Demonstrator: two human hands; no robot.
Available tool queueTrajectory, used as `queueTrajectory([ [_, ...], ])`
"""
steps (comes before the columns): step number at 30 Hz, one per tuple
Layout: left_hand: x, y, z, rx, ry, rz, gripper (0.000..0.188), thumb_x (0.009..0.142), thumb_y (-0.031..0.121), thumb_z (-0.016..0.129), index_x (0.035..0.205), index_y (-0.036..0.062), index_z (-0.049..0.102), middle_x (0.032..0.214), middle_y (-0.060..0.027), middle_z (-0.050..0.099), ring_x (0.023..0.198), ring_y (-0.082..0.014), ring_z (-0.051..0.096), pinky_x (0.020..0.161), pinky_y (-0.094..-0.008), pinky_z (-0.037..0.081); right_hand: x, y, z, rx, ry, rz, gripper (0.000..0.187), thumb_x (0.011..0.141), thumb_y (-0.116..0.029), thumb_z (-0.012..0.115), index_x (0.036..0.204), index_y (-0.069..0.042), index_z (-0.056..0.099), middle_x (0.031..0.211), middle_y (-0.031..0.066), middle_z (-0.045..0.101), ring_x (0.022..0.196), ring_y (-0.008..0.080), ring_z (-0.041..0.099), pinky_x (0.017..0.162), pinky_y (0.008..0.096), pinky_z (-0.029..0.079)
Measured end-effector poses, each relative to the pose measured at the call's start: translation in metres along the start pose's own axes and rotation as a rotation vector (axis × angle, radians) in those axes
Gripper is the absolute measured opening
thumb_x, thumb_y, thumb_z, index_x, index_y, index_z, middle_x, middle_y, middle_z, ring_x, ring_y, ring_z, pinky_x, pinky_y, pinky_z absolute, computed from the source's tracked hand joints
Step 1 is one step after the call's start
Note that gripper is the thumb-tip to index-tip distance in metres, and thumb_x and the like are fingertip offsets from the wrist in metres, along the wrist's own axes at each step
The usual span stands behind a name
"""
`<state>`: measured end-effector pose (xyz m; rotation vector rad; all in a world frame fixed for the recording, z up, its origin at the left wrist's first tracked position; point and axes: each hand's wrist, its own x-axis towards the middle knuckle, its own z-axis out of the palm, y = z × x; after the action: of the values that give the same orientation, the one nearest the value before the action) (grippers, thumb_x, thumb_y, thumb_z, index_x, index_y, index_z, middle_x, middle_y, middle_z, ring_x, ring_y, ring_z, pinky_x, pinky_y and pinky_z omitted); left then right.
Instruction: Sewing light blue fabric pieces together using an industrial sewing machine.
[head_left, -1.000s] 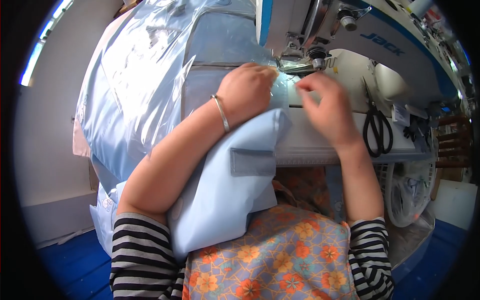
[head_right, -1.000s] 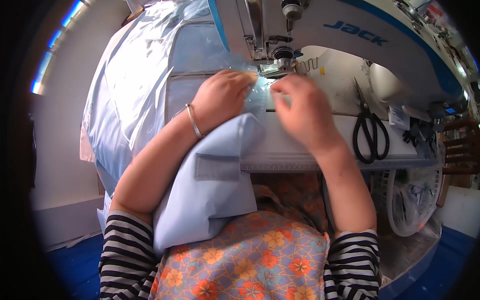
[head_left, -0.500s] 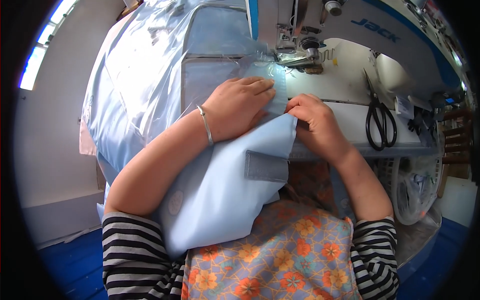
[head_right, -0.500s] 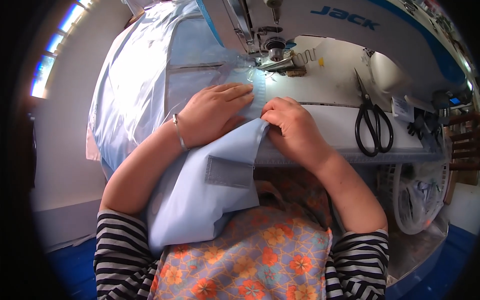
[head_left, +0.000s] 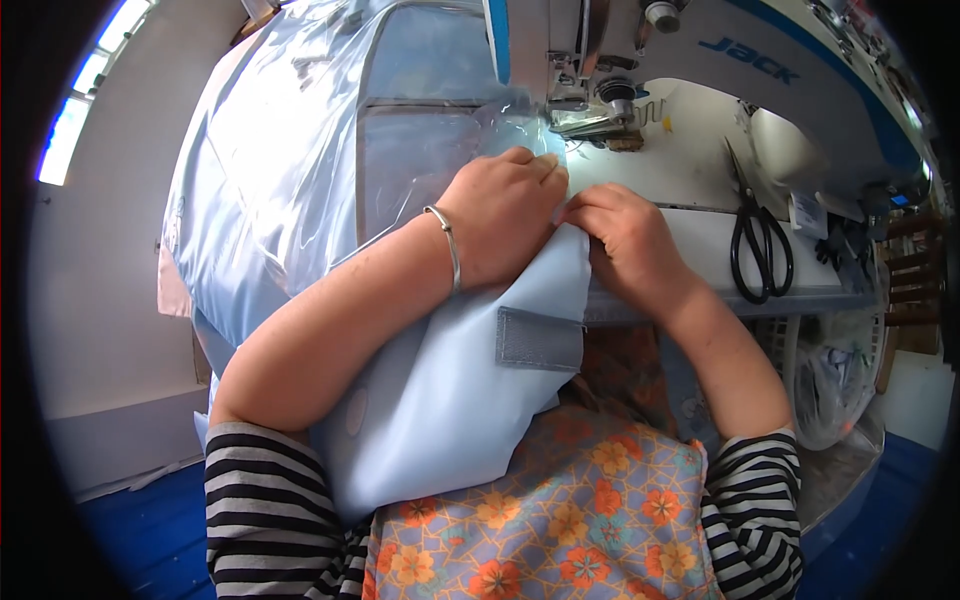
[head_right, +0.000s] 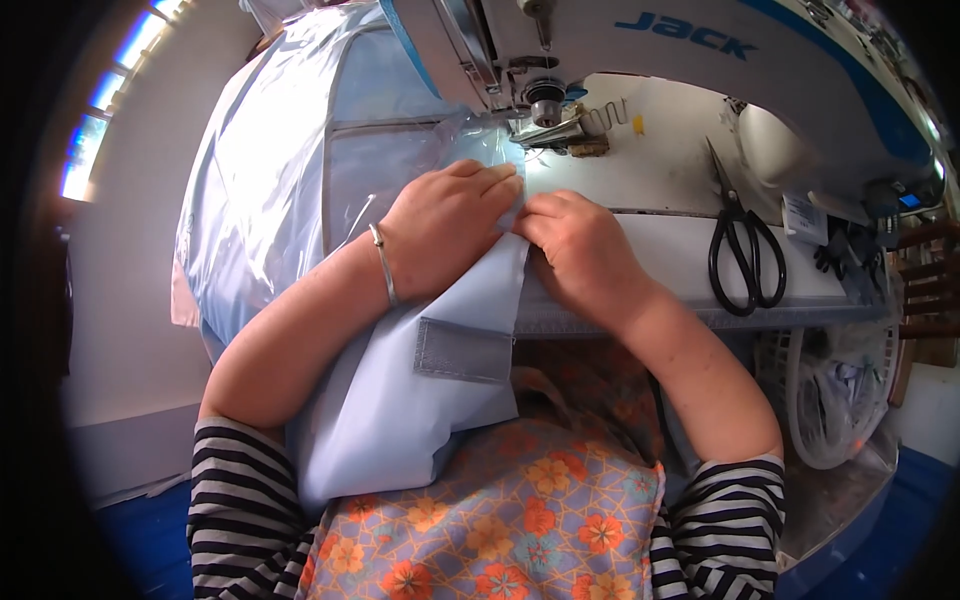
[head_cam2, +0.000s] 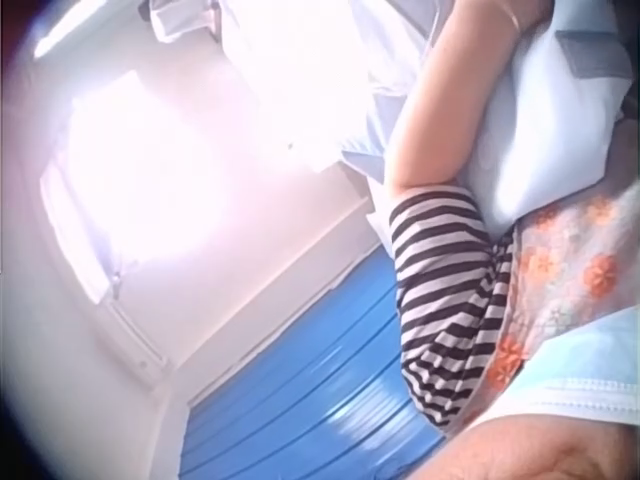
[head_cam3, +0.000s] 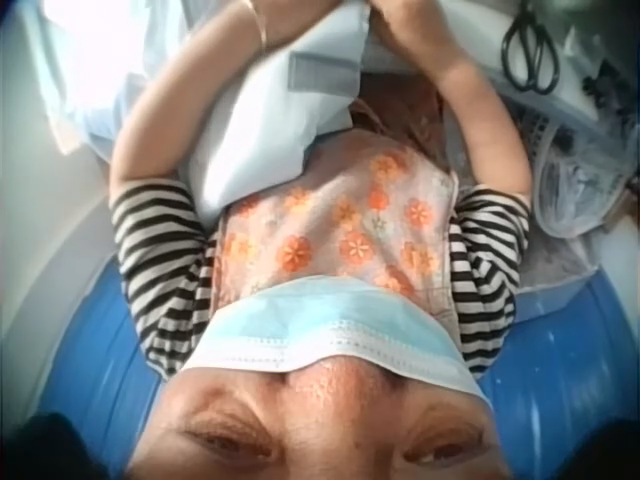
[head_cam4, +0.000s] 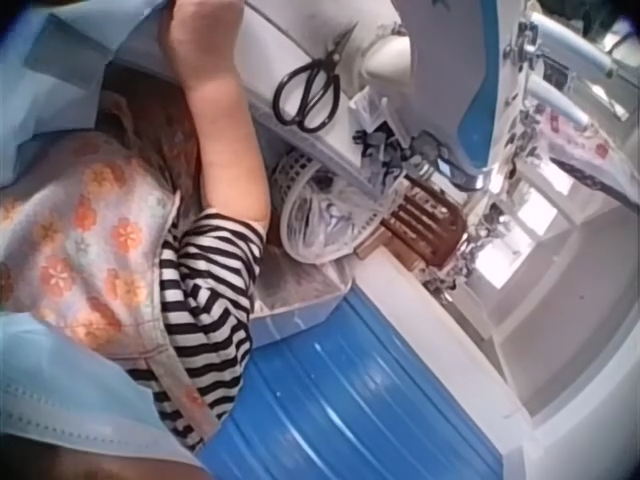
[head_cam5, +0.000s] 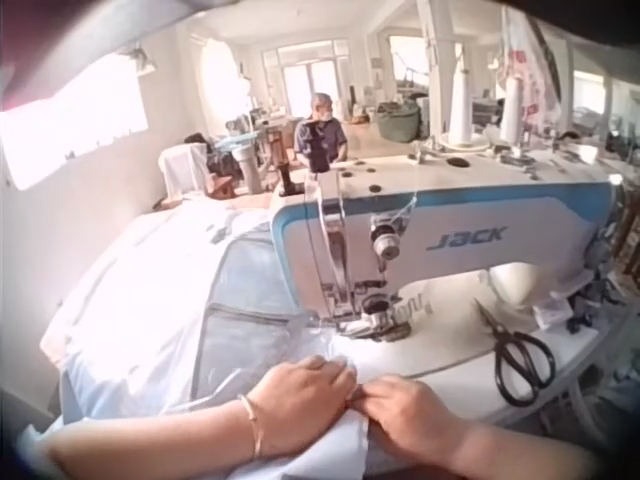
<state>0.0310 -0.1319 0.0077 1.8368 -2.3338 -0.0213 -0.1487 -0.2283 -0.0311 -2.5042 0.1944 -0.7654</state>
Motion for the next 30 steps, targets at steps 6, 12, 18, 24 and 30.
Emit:
queueTrajectory([
  [6, 0.008, -0.011, -0.003, 0.010, -0.103, -0.044, 0.040, 0.085, 0.014, 0.060, 0.122, -0.0007, 0.062, 0.126, -0.0144, 0.065, 0.113, -0.0307, 0.061, 0.097, -0.0394, 0.051, 0.013, 0.013, 0.002, -0.030, 0.024, -0.009, 0.024, 0.073, 0.005, 0.063, 0.094, -0.002, 0.072, 0.096, 0.0089, 0.069, 0.093, 0.0297, 0.065, 0.083, 0.0398, 0.055],
  [12, 0.013, -0.018, 0.002, -0.028, -0.094, -0.046, 0.032, 0.087, 0.015, 0.059, 0.114, 0.0013, 0.066, 0.121, -0.0133, 0.066, 0.111, -0.0316, 0.062, 0.097, -0.0404, 0.051, 0.019, 0.027, 0.005, -0.068, 0.025, -0.029, 0.021, 0.075, 0.004, 0.062, 0.092, -0.002, 0.072, 0.096, 0.0094, 0.069, 0.094, 0.0296, 0.065, 0.083, 0.0395, 0.055],
  [18, 0.026, -0.036, -0.004, 0.015, -0.083, -0.029, 0.019, 0.088, 0.017, 0.058, 0.099, 0.0070, 0.071, 0.106, -0.0135, 0.070, 0.101, -0.0345, 0.066, 0.090, -0.0440, 0.053, 0.025, 0.037, 0.000, -0.017, 0.021, -0.117, 0.027, 0.072, 0.003, 0.064, 0.098, -0.003, 0.069, 0.098, 0.0121, 0.069, 0.097, 0.0312, 0.066, 0.084, 0.0411, 0.055],
  [24, 0.039, -0.036, -0.012, -0.027, -0.192, -0.193, 0.020, 0.093, 0.021, 0.056, 0.095, 0.0091, 0.073, 0.096, -0.0126, 0.072, 0.092, -0.0343, 0.068, 0.081, -0.0475, 0.053, 0.029, 0.029, 0.004, 0.007, -0.016, -0.047, 0.030, 0.071, 0.000, 0.067, 0.102, -0.004, 0.068, 0.089, 0.0146, 0.071, 0.084, 0.0369, 0.068, 0.075, 0.0447, 0.056],
  [30, 0.050, -0.025, -0.020, 0.058, -0.335, -0.336, 0.022, 0.088, 0.025, 0.061, 0.095, 0.0080, 0.072, 0.097, -0.0139, 0.072, 0.094, -0.0341, 0.068, 0.085, -0.0449, 0.054, 0.020, 0.009, 0.019, 0.287, 0.023, 0.203, 0.020, 0.080, -0.006, 0.067, 0.100, -0.001, 0.068, 0.090, 0.0152, 0.072, 0.081, 0.0385, 0.069, 0.072, 0.0453, 0.055],
])
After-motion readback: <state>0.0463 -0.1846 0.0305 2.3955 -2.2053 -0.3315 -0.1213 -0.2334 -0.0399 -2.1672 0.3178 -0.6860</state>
